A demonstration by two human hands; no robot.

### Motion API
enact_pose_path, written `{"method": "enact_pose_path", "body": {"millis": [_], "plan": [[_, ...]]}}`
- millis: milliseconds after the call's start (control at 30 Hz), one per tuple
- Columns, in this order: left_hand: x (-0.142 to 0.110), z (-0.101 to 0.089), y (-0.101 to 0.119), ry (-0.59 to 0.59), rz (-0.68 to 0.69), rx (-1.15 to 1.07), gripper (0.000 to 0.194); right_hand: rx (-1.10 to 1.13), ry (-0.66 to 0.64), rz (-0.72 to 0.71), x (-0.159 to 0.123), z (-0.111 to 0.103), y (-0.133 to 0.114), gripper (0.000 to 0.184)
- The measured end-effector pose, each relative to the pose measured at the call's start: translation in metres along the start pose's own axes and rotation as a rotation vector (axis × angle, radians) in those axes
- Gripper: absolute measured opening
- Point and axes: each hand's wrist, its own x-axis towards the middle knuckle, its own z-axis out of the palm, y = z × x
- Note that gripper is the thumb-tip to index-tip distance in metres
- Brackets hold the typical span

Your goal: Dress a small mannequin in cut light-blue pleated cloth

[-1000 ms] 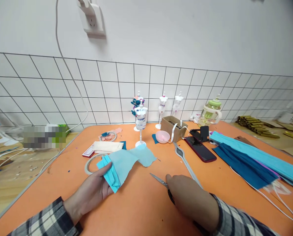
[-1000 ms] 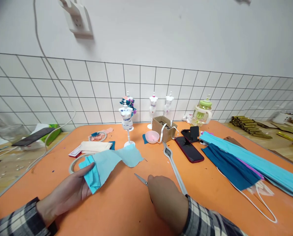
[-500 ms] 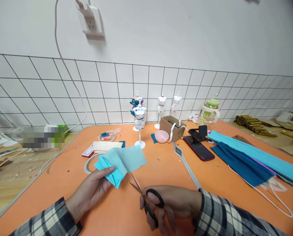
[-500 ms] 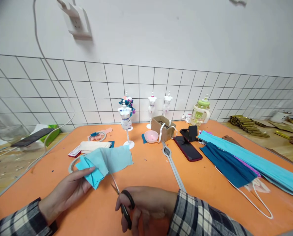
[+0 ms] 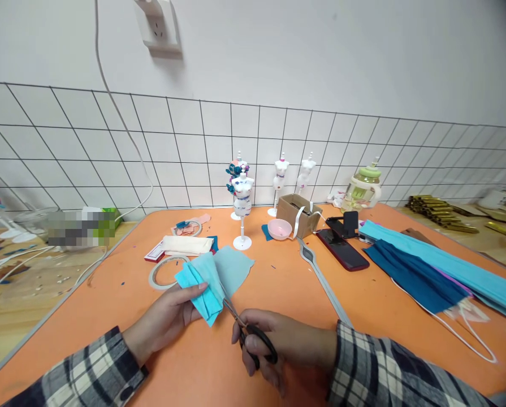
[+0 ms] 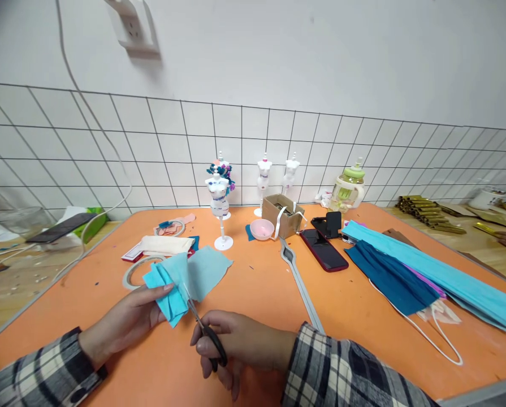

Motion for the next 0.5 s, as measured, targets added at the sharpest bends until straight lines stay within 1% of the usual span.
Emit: {"method": "enact_pose_path", "body": {"millis": [133, 200, 267, 333, 500], "plan": [[-0.002, 0.003, -0.001, 0.009, 0.066, 0.026, 0.046, -0.138, 0.113, 0.019, 0.000, 0.006, -0.002, 0.026], [-0.003, 0.005, 0.000, 0.008, 0.090, 0.045, 0.051, -0.197, 0.187, 0.011, -0.002, 0.009, -0.005, 0.023], [-0.004, 0.007, 0.000, -0.013, 0.099, 0.066, 0.053, -0.214, 0.236, -0.010, -0.003, 0.011, -0.008, 0.020], [-0.004, 0.007, 0.000, -0.031, 0.102, 0.086, 0.052, -0.205, 0.252, -0.024, -0.004, 0.012, -0.009, 0.018], [-0.006, 0.006, 0.000, -0.021, 0.076, 0.074, 0.046, -0.226, 0.280, -0.039, -0.003, 0.011, -0.008, 0.023]]}}
